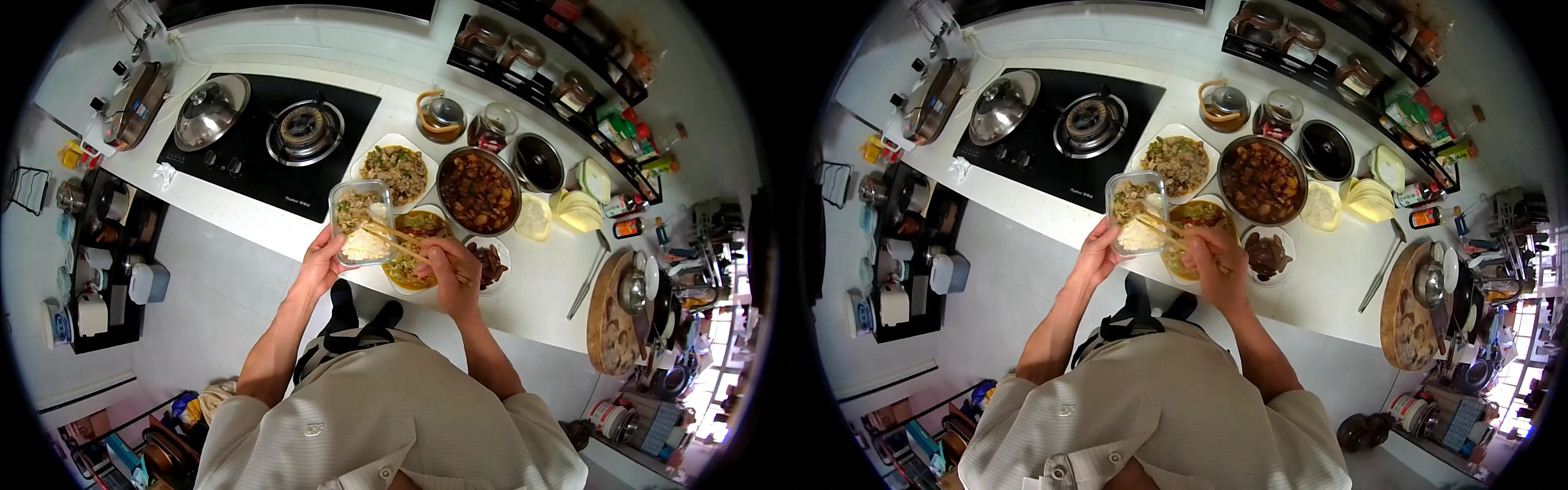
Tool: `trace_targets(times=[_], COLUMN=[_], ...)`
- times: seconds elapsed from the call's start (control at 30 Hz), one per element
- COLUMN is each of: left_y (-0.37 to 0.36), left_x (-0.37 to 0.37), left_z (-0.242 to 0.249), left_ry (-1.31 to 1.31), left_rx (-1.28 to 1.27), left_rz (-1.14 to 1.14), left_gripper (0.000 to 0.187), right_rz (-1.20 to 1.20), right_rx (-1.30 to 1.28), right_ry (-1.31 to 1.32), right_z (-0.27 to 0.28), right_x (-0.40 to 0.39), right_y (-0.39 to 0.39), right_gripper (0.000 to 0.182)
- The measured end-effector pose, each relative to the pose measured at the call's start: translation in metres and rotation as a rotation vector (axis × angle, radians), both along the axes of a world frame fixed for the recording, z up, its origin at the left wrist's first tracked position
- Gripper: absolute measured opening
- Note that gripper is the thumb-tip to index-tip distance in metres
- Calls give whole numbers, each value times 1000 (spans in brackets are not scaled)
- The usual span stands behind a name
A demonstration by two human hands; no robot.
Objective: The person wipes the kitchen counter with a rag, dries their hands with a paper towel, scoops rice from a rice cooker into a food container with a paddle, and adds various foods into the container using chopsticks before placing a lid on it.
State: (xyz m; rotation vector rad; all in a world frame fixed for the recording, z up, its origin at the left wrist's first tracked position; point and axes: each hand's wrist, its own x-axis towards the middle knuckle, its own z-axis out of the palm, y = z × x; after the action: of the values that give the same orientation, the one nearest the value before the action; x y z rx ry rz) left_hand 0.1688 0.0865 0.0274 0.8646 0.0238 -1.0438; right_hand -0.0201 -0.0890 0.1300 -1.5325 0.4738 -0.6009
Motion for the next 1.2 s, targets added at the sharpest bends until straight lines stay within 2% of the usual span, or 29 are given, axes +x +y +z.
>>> trace_targets(times=[0.23, 0.3, 0.5, 0.67, 0.83, 1.03, 1.2], left_y=[15, 25, 54, 73, 82, 84, 82], left_x=[-1, -1, -16, -40, -59, -61, -56], left_z=[-3, -13, -17, -19, -21, -29, -23], left_ry=[-1, -20, -19, -23, 0, 21, 55], left_rx=[24, 35, 95, 141, 144, 131, 108], left_rz=[73, 70, 121, 152, 132, 73, 20], left_gripper=[50, 48, 48, 52, 52, 52, 47], right_rz=[-82, -227, -271, -448, -514, -532, -577], right_rx=[105, 269, 434, 449, 506, 538, 642], right_ry=[-14, -85, -90, -78, -126, -160, -194], right_z=[-8, -17, -48, -73, -87, -97, -130], right_x=[-8, -19, -54, -93, -121, -122, -110], right_y=[-21, -35, -61, -54, -32, 0, 19], right_gripper=[29, 31, 29, 29, 28, 27, 31])
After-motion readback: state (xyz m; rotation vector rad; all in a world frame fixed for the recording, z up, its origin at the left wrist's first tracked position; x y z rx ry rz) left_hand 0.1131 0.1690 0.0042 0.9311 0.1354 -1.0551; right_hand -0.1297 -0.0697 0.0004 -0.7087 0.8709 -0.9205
